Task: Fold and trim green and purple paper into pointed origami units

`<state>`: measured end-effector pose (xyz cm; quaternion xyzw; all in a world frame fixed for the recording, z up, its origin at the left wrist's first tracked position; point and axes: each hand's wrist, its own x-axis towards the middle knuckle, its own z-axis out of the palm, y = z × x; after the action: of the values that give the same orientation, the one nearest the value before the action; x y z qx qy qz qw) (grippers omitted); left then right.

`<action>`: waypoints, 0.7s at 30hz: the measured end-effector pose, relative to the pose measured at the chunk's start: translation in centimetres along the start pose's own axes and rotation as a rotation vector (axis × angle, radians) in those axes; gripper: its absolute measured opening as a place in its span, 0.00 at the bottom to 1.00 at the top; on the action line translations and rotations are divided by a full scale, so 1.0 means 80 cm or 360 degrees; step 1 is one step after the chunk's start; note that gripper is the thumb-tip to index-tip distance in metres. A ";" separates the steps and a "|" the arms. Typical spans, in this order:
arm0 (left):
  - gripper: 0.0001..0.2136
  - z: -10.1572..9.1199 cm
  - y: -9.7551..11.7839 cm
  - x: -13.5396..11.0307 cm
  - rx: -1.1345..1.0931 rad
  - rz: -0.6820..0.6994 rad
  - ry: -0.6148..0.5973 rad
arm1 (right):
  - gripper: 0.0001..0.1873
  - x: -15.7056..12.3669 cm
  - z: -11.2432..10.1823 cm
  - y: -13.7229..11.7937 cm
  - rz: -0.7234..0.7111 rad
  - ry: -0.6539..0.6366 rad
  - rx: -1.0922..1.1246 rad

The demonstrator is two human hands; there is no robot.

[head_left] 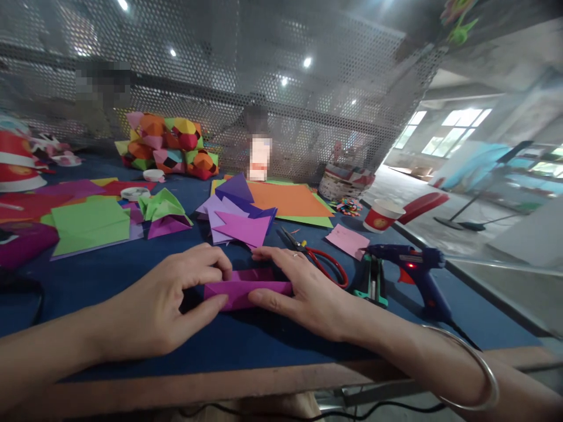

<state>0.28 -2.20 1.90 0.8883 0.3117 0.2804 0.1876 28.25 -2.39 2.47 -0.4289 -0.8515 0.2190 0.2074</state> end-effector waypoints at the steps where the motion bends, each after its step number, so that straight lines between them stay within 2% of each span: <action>1: 0.13 0.000 0.000 0.000 -0.0002 -0.0014 -0.0008 | 0.34 0.000 0.000 -0.001 0.0013 0.0003 0.0030; 5: 0.12 -0.003 -0.001 -0.001 -0.0015 0.0044 -0.0018 | 0.30 0.002 0.001 -0.005 0.0032 0.0022 0.0053; 9: 0.10 -0.005 -0.002 -0.002 0.0025 0.0096 -0.0067 | 0.38 0.007 0.002 -0.003 0.0108 0.0066 0.0110; 11: 0.09 -0.004 -0.004 -0.003 0.0051 0.0074 -0.0034 | 0.41 0.008 0.004 -0.001 0.0142 0.0082 0.0211; 13: 0.05 -0.002 -0.010 -0.004 0.0083 0.0049 0.0055 | 0.35 0.007 0.006 0.000 0.0128 0.0073 0.0301; 14: 0.08 -0.001 -0.015 -0.004 0.0096 0.0049 0.0104 | 0.29 0.006 0.007 0.000 0.0105 0.0070 0.0321; 17: 0.26 0.003 -0.029 -0.003 0.0056 0.0040 0.0141 | 0.16 0.003 0.011 -0.001 0.0022 0.0140 0.0322; 18: 0.28 0.004 -0.032 -0.002 0.0004 0.0005 0.0107 | 0.14 0.003 0.012 -0.002 0.0006 0.0180 0.0336; 21: 0.20 0.005 -0.034 0.002 -0.0191 -0.0211 -0.0044 | 0.10 0.003 0.014 -0.002 0.0010 0.0252 0.0418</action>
<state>-0.59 -0.18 0.25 0.8566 0.3498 0.2732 0.2630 27.39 -2.49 1.70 -0.4167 -0.7951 0.2947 0.3276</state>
